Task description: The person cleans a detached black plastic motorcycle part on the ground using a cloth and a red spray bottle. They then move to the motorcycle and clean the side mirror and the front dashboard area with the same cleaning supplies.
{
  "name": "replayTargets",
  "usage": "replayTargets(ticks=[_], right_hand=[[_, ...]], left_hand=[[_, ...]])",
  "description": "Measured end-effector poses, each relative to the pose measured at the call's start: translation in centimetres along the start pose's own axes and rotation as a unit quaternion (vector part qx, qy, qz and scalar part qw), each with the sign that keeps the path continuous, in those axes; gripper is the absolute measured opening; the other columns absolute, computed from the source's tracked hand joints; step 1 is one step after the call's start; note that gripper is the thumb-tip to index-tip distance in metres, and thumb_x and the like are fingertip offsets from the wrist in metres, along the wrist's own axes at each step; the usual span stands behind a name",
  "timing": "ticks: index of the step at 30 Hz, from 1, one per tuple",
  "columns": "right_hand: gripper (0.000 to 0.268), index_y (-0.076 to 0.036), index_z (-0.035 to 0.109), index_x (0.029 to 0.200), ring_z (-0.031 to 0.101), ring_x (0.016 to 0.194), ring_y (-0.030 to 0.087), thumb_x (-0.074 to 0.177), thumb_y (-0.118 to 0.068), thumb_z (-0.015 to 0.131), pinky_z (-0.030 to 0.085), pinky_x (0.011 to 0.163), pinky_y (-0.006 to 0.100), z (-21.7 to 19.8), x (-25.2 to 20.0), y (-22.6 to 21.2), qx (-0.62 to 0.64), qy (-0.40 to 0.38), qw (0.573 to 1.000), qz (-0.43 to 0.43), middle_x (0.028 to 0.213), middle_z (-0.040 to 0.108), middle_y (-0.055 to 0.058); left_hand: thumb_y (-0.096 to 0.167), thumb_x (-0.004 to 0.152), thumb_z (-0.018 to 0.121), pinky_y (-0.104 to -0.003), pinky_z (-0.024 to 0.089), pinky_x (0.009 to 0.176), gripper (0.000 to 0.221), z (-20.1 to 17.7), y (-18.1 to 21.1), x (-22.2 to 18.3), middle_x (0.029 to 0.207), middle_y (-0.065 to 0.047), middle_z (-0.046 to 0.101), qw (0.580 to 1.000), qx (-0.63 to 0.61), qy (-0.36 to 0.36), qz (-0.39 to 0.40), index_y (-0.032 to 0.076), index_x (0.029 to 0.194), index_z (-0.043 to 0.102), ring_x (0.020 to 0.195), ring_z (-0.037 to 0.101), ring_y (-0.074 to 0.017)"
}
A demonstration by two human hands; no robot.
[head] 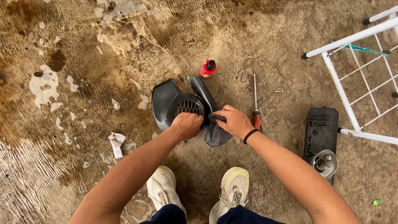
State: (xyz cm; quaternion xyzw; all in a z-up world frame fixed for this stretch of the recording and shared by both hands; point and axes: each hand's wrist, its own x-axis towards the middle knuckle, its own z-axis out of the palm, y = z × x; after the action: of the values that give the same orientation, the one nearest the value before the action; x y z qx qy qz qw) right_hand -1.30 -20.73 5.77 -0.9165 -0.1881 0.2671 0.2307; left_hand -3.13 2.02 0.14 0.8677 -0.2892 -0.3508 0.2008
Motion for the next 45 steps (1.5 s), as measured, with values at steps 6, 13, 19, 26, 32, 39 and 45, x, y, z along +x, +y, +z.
replayTargets(ticks=[6, 13, 19, 26, 32, 39, 45], right_hand=[[0.034, -0.015, 0.073, 0.119, 0.068, 0.094, 0.032, 0.088, -0.030, 0.070, 0.056, 0.079, 0.043, 2.3, -2.4, -0.6, -0.094, -0.021, 0.995, -0.033, 0.100, 0.066, 0.009], [0.027, -0.015, 0.074, 0.107, 0.069, 0.090, 0.029, 0.087, -0.033, 0.069, 0.056, 0.077, 0.043, 5.3, -4.5, -1.0, -0.043, -0.037, 0.992, -0.115, 0.103, 0.067, 0.010], [0.024, -0.016, 0.075, 0.103, 0.068, 0.088, 0.033, 0.086, -0.033, 0.072, 0.056, 0.079, 0.045, 5.1, -3.8, -0.2, -0.046, -0.031, 0.996, 0.064, 0.097, 0.066, 0.010], [0.024, -0.010, 0.075, 0.093, 0.068, 0.093, 0.034, 0.082, -0.031, 0.078, 0.055, 0.082, 0.046, 5.6, -3.6, -0.5, -0.036, -0.073, 0.995, 0.049, 0.100, 0.067, 0.012], [0.032, -0.010, 0.076, 0.100, 0.068, 0.096, 0.036, 0.076, -0.029, 0.081, 0.055, 0.083, 0.046, 6.0, -3.0, -0.6, 0.025, 0.030, 0.988, 0.150, 0.098, 0.071, 0.013], [0.030, -0.011, 0.080, 0.099, 0.072, 0.096, 0.030, 0.080, -0.034, 0.081, 0.057, 0.087, 0.042, 8.2, -3.6, -0.6, 0.082, -0.046, 0.986, 0.137, 0.101, 0.075, 0.010], [0.048, -0.005, 0.075, 0.102, 0.075, 0.093, 0.033, 0.067, -0.035, 0.089, 0.059, 0.085, 0.041, 8.7, -2.0, 0.9, 0.118, 0.027, 0.957, 0.265, 0.099, 0.077, 0.017]], left_hand=[[0.014, 0.086, 0.068, -0.041, 0.060, 0.069, 0.012, 0.1, 2.3, 1.6, 0.086, -0.013, 0.076, 0.995, 0.075, 0.036, 0.056, 0.010, 0.079, 0.077, 0.083, 0.076, -0.0299], [0.023, 0.093, 0.066, -0.036, 0.059, 0.060, 0.019, 1.4, 4.2, 1.9, 0.084, -0.008, 0.077, 0.989, 0.114, -0.041, 0.083, 0.013, 0.080, 0.076, 0.078, 0.077, -0.0233], [0.018, 0.091, 0.066, -0.038, 0.059, 0.064, 0.017, 2.1, 4.4, 2.2, 0.082, -0.007, 0.077, 0.990, 0.096, 0.023, 0.102, 0.015, 0.078, 0.077, 0.079, 0.077, -0.0251], [0.018, 0.088, 0.067, -0.040, 0.059, 0.067, 0.015, 2.2, 4.3, 2.3, 0.083, -0.010, 0.077, 0.988, 0.102, 0.026, 0.116, 0.014, 0.079, 0.079, 0.081, 0.076, -0.0272], [0.019, 0.087, 0.070, -0.040, 0.060, 0.067, 0.013, 1.5, 3.2, 2.8, 0.085, -0.011, 0.077, 0.990, 0.089, 0.030, 0.107, 0.012, 0.081, 0.078, 0.083, 0.077, -0.0282], [0.022, 0.084, 0.074, -0.040, 0.061, 0.071, 0.014, 0.8, 2.9, 2.2, 0.089, -0.015, 0.076, 0.991, 0.086, -0.023, 0.103, 0.009, 0.083, 0.079, 0.085, 0.076, -0.0298], [0.020, 0.084, 0.074, -0.042, 0.060, 0.074, 0.014, 0.7, 3.3, 2.0, 0.090, -0.014, 0.077, 0.995, 0.037, -0.006, 0.089, 0.008, 0.085, 0.079, 0.085, 0.076, -0.0310]])
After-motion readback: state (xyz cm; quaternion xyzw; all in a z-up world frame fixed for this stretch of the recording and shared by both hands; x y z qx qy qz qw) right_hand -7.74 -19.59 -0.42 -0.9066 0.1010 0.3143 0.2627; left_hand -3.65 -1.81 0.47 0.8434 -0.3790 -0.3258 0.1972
